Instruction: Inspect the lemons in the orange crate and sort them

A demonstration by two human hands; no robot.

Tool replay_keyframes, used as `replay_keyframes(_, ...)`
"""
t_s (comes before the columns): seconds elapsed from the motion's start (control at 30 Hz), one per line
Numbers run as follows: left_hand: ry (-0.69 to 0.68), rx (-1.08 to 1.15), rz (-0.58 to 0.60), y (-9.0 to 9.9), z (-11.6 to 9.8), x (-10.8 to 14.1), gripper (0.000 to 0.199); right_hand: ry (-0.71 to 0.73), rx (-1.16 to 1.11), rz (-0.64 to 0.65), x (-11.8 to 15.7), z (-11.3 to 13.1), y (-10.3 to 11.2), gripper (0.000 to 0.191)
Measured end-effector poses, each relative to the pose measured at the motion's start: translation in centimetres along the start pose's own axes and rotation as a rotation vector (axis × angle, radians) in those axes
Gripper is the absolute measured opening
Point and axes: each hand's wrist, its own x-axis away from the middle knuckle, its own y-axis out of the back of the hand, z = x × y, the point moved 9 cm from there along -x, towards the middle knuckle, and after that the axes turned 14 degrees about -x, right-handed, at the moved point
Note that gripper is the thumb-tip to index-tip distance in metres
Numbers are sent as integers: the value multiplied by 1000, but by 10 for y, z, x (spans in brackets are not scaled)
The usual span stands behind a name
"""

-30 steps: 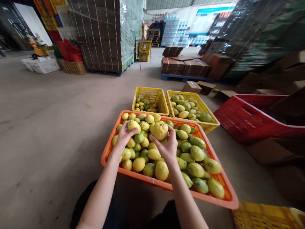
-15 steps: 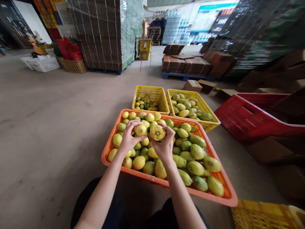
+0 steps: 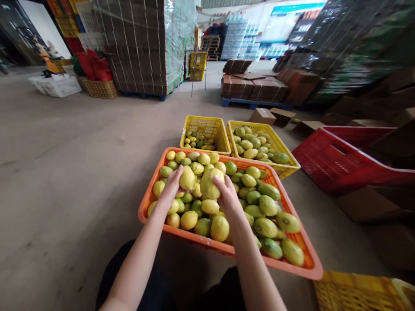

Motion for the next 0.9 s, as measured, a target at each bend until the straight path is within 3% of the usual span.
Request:
replay_keyframes(0.13, 208, 19, 36, -9, 21, 2, 47, -313, -165, -30, 7, -21, -12, 40)
replay_keyframes(0.23, 280, -15, 34, -13, 28, 6, 52, -433, -252, -52, 12, -29, -18, 34)
replay_keyframes(0.47, 293, 103, 94, -16, 31, 3, 49, -497, -299, 14, 10, -37, -18, 37)
replay_keyframes(0.57, 339, 97, 62, -16, 33, 3, 48, -472, -291, 52, 7, -41, -18, 39)
replay_keyframes(0.63, 355, 62, 4, -13, 33, 5, 47, -420, -255, 61, 3, -43, -17, 42)
replay_keyframes(0.7, 282, 17, -97, -7, 26, 5, 41, -276, -130, -19, -4, -39, -5, 47)
replay_keyframes(0.8, -5, -118, -290, 9, 0, 7, 37, 60, 109, -240, -6, -15, 20, 69)
replay_keyframes(0.9, -297, -239, -374, 14, -27, 14, 59, 410, 352, -309, 1, 13, 23, 82)
